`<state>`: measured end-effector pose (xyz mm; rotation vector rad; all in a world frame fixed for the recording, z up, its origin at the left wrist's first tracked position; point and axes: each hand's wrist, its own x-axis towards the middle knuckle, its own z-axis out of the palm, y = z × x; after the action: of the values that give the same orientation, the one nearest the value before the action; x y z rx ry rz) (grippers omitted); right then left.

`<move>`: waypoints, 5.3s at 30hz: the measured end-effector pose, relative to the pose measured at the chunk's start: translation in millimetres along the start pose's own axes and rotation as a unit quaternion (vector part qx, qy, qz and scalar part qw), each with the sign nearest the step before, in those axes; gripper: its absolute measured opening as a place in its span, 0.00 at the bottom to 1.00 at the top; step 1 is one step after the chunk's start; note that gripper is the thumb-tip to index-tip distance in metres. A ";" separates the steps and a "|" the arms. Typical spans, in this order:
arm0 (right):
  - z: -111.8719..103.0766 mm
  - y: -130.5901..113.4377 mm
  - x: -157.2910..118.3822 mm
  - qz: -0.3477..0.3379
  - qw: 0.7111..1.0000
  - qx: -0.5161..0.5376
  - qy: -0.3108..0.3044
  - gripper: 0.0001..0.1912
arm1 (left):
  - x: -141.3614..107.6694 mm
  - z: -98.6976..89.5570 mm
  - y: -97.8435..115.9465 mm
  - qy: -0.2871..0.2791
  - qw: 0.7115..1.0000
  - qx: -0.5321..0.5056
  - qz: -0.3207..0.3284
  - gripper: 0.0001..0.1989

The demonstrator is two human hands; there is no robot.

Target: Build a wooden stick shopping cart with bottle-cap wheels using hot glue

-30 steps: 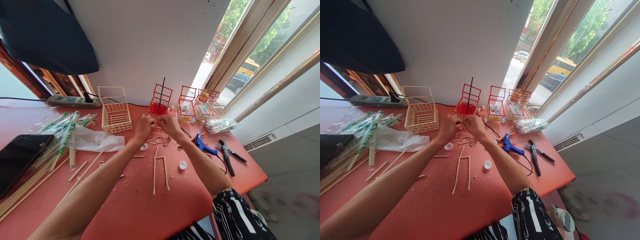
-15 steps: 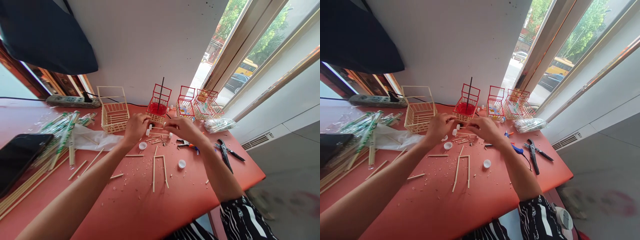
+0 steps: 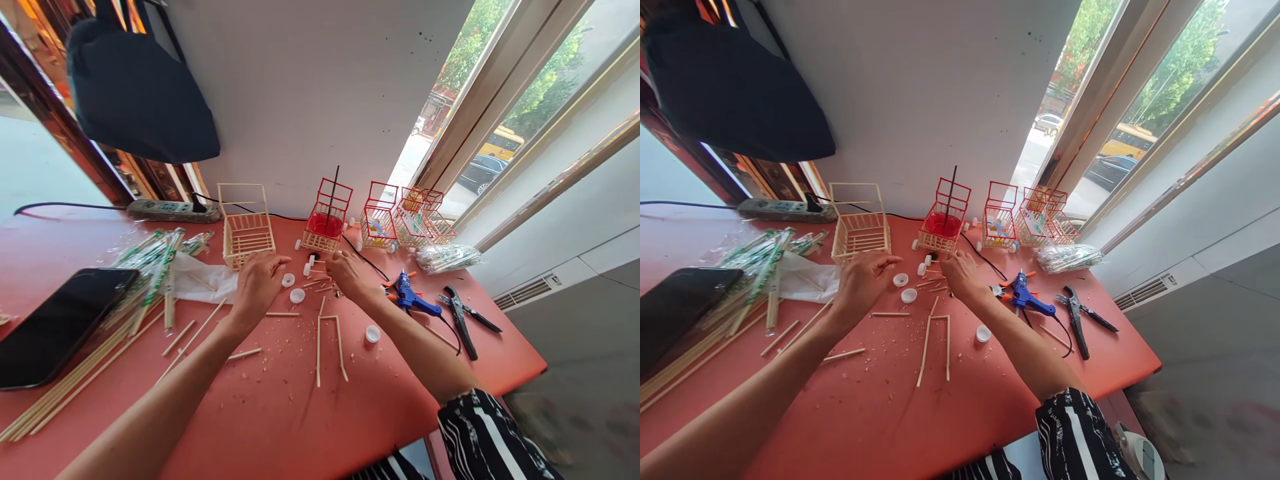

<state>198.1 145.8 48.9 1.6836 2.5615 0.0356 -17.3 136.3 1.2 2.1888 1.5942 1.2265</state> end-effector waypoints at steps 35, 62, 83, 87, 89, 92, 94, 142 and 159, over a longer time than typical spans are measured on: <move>-7.0 14.6 -15.2 -0.002 0.999 -0.028 0.026 0.10 | -2.2 2.1 5.6 -0.015 0.998 0.020 0.061 0.14; -13.7 -3.7 -94.7 -0.047 0.997 0.063 -0.018 0.06 | -79.5 -58.0 29.6 -0.091 0.995 -0.027 0.043 0.14; 13.7 4.9 -83.1 -0.047 0.989 0.123 0.060 0.04 | -103.3 -16.2 72.4 -0.319 0.945 0.042 0.067 0.17; 15.7 3.3 -84.4 -0.064 0.988 0.123 0.061 0.05 | -106.0 -21.3 70.7 -0.323 0.943 0.038 0.066 0.16; 15.0 2.8 -84.3 -0.057 0.989 0.122 0.059 0.05 | -104.0 -20.5 73.4 -0.314 0.946 0.057 0.055 0.16; 12.7 2.1 -83.3 -0.036 0.991 0.119 0.049 0.05 | -96.2 -16.1 84.2 -0.321 0.939 0.123 0.032 0.16; 11.8 1.4 -82.7 -0.033 0.992 0.114 0.047 0.06 | -89.7 -13.0 92.1 -0.341 0.926 0.160 0.020 0.14; -5.6 4.3 -86.4 -0.065 0.921 0.383 -0.020 0.06 | -87.7 -9.5 69.6 -0.224 0.896 -0.285 -0.257 0.18; 0.1 12.7 -83.9 -0.063 0.911 0.405 -0.043 0.06 | -92.2 -7.5 65.7 -0.233 0.903 -0.267 -0.242 0.21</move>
<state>242.8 73.9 53.9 1.6164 2.7818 -1.2317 16.1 28.0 -4.2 1.4700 1.2863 0.7816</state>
